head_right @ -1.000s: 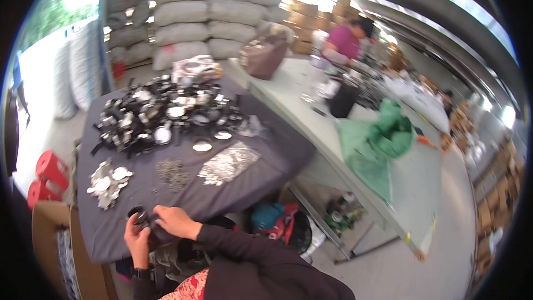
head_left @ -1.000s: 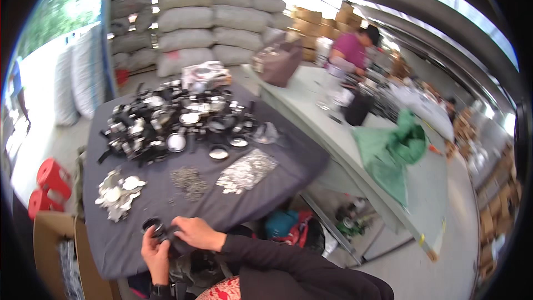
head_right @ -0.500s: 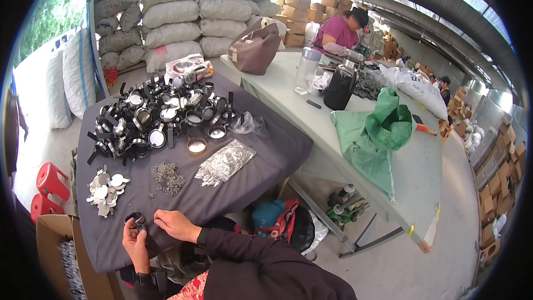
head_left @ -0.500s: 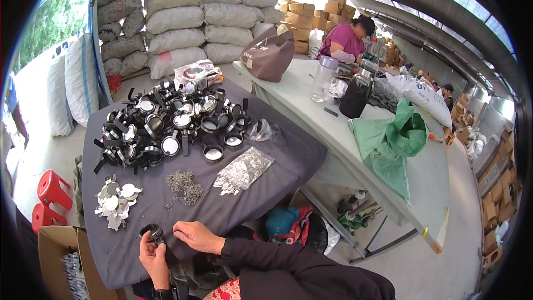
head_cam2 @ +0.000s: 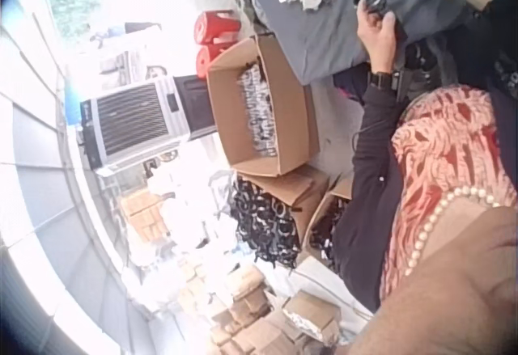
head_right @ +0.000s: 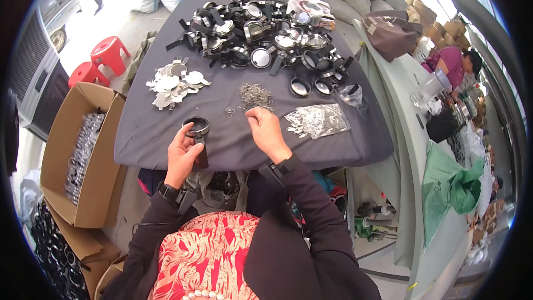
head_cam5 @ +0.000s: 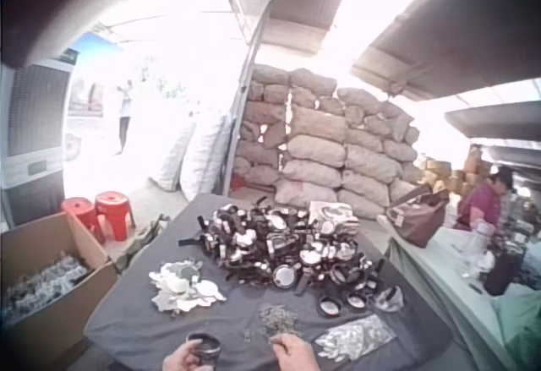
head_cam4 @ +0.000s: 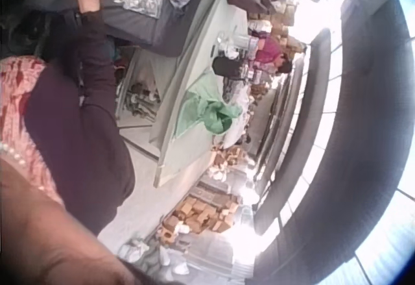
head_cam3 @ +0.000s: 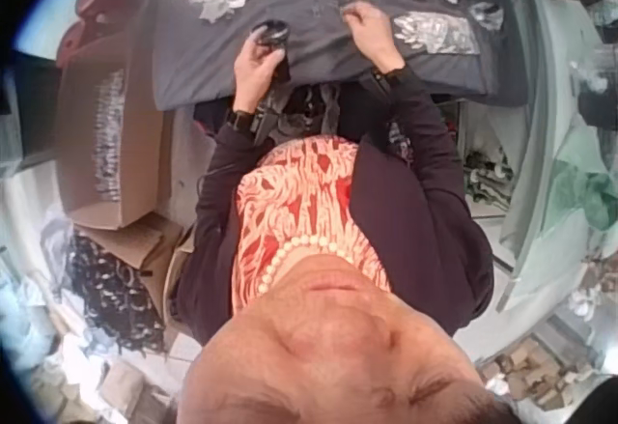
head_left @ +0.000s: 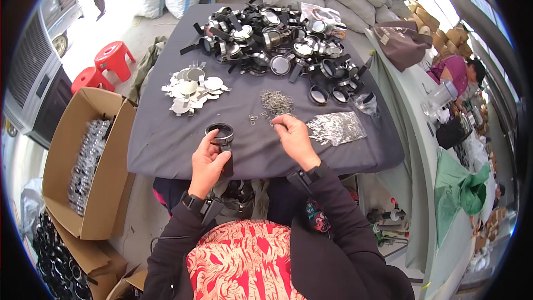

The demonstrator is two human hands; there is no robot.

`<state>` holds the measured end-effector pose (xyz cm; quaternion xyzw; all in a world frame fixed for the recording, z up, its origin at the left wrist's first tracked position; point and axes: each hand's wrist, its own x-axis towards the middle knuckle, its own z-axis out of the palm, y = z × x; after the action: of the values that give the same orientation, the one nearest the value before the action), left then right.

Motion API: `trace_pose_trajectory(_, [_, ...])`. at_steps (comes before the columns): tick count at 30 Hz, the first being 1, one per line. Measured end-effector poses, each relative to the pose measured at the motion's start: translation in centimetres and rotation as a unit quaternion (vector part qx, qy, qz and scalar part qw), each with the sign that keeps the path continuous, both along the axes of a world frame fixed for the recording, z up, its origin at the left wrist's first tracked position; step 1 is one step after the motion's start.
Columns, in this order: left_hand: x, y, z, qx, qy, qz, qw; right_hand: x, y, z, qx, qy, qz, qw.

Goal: Assembling small mechanical components for respirators or gas masks.

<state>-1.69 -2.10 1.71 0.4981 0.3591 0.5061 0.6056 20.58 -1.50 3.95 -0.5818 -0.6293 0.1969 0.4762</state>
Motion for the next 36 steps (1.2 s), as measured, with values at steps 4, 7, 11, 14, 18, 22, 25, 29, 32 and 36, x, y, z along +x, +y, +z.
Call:
trace_pose_trajectory(4, [-0.3, 0.3, -0.4, -0.009, -0.007, -0.006, 1.000, -1.2, 2.6, 0.4, 0.027, -0.137, 0.044, 0.989])
trace_pose_trajectory(7, [0.0, 0.0, 0.4, 0.017, 0.007, -0.023, 1.000, -1.8, 3.7, 0.6, 0.052, -0.294, 0.025, 0.954])
trace_pose_trajectory(11, [-0.7, 0.3, -0.1, 0.062, 0.076, -0.004, 0.995, -3.2, 5.6, -1.3, 0.041, -0.406, 0.048, 0.912])
trace_pose_trajectory(14, [-1.4, -0.1, -0.8, 0.046, 0.062, 0.015, 0.997, -4.4, 6.3, -2.2, 0.046, -0.386, 0.015, 0.921])
trace_pose_trajectory(18, [-0.5, -0.2, -0.9, 0.047, 0.031, -0.006, 0.998, -2.2, 4.7, -0.8, 0.083, -0.307, -0.035, 0.947])
trace_pose_trajectory(22, [-0.3, 0.0, -0.3, 0.038, 0.023, -0.004, 0.999, -1.7, 4.3, -0.3, 0.056, -0.259, -0.058, 0.963])
trace_pose_trajectory(25, [0.2, 0.8, -0.5, 0.042, 0.019, 0.001, 0.999, -1.0, 4.7, 0.0, 0.044, -0.227, -0.076, 0.970])
trace_pose_trajectory(29, [1.4, 1.5, -0.7, 0.055, 0.015, -0.007, 0.998, -0.3, 5.1, -0.7, 0.011, -0.195, -0.058, 0.979])
trace_pose_trajectory(32, [-0.2, 1.4, -0.5, 0.046, 0.026, 0.011, 0.999, -2.1, 6.0, -1.9, 0.031, -0.266, -0.010, 0.963])
trace_pose_trajectory(36, [-0.2, -0.3, 2.2, 0.089, 0.157, 0.054, 0.982, -2.2, 4.6, -0.6, -0.065, -0.414, 0.031, 0.908])
